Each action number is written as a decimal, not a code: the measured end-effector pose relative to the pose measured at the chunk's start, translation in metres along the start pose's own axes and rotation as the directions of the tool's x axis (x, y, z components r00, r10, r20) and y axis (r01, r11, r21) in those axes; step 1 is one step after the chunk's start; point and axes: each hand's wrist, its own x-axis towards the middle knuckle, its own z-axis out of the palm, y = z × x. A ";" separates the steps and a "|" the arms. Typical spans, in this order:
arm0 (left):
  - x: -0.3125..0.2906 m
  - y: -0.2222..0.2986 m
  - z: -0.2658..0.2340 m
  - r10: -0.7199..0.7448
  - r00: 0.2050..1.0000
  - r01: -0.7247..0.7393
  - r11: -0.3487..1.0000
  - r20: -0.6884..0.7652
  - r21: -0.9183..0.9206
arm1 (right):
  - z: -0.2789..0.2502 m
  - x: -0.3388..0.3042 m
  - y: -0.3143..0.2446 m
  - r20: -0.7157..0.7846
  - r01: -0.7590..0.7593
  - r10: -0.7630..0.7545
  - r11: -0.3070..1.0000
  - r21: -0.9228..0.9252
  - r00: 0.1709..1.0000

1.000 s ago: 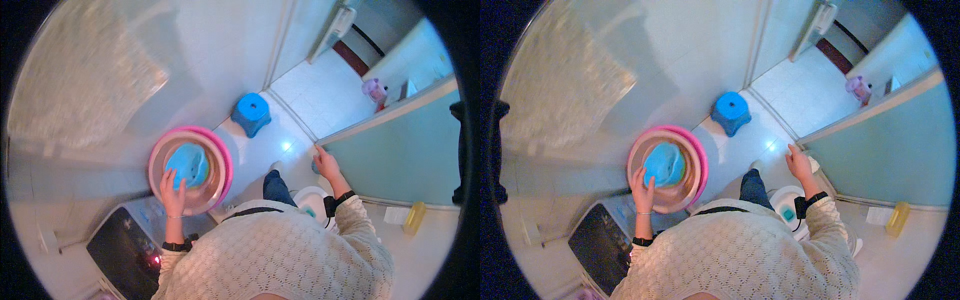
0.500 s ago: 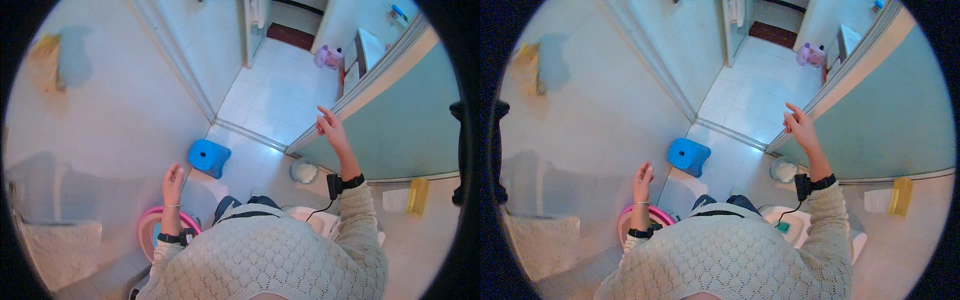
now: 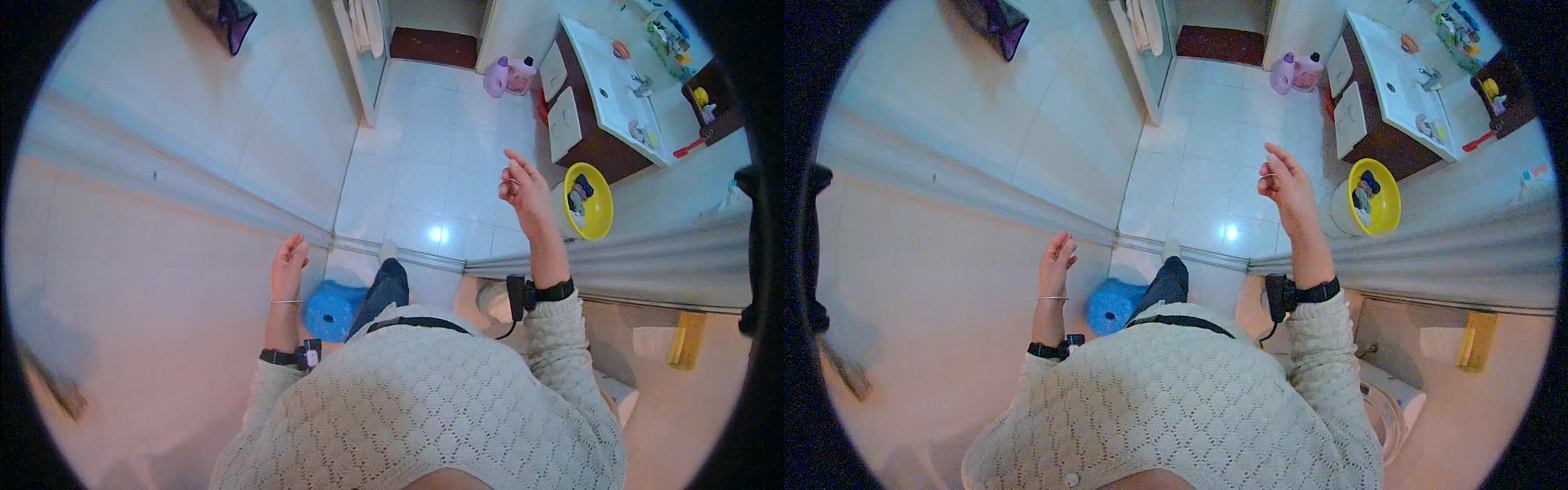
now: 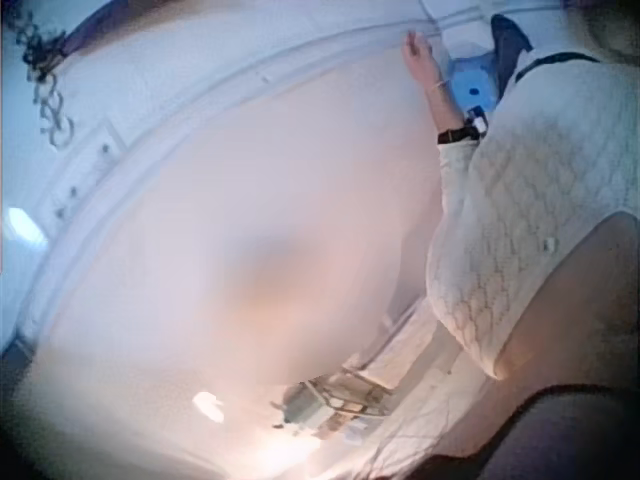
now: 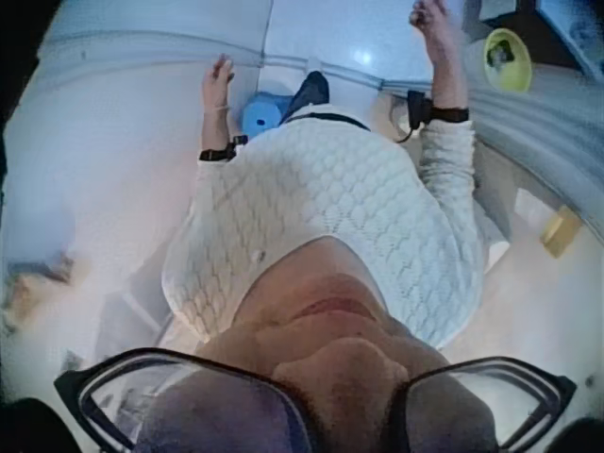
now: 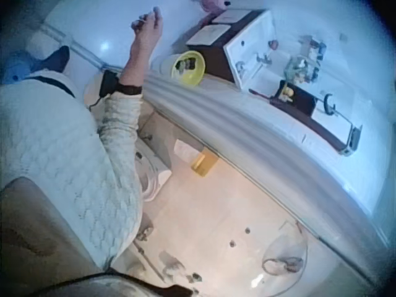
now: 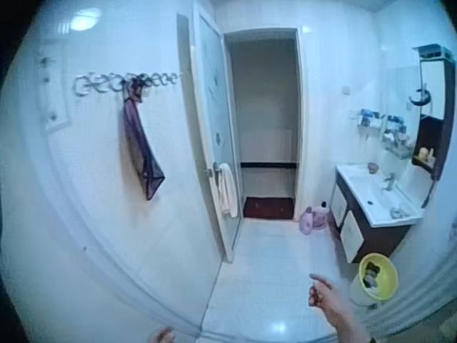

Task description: The person adds fabric softener to a top-loading washing machine, closes the lid, and starts the cycle. They then wash their hands at the sink, dry them with a towel, and later add more clothes to the machine before closing the lid again.

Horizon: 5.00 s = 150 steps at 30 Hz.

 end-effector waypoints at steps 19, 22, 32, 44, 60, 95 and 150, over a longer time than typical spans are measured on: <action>0.347 0.226 0.325 0.147 0.796 -0.300 0.938 0.587 0.172 | -0.210 0.221 -0.101 -0.756 0.434 -0.132 0.875 0.215 0.641; 0.382 0.249 0.373 0.091 0.808 -0.271 0.935 0.583 0.231 | -0.259 0.262 -0.122 -0.790 0.468 -0.100 0.847 0.252 0.605; 0.484 0.297 0.562 -0.036 0.789 -0.076 0.985 0.614 0.156 | -0.324 0.377 -0.168 -0.784 0.405 -0.058 0.878 0.254 0.618; 0.610 0.410 0.891 -0.028 0.528 -0.176 0.974 0.849 0.142 | -0.454 0.528 -0.234 -0.888 0.550 0.056 0.767 0.331 0.456; 0.544 0.398 1.256 -0.348 -0.113 -0.095 0.936 0.931 0.338 | -0.625 0.636 -0.266 -0.876 0.760 0.141 0.445 0.473 0.462; 0.483 0.214 1.445 -0.615 -0.172 -0.012 0.782 0.769 0.623 | -0.700 0.835 -0.142 -0.975 0.436 0.066 0.887 0.154 0.211; 0.478 0.327 1.435 -0.591 -0.751 -0.569 0.351 0.295 -0.744 | -0.693 0.822 -0.187 -0.719 -0.578 -0.102 0.521 -0.627 0.688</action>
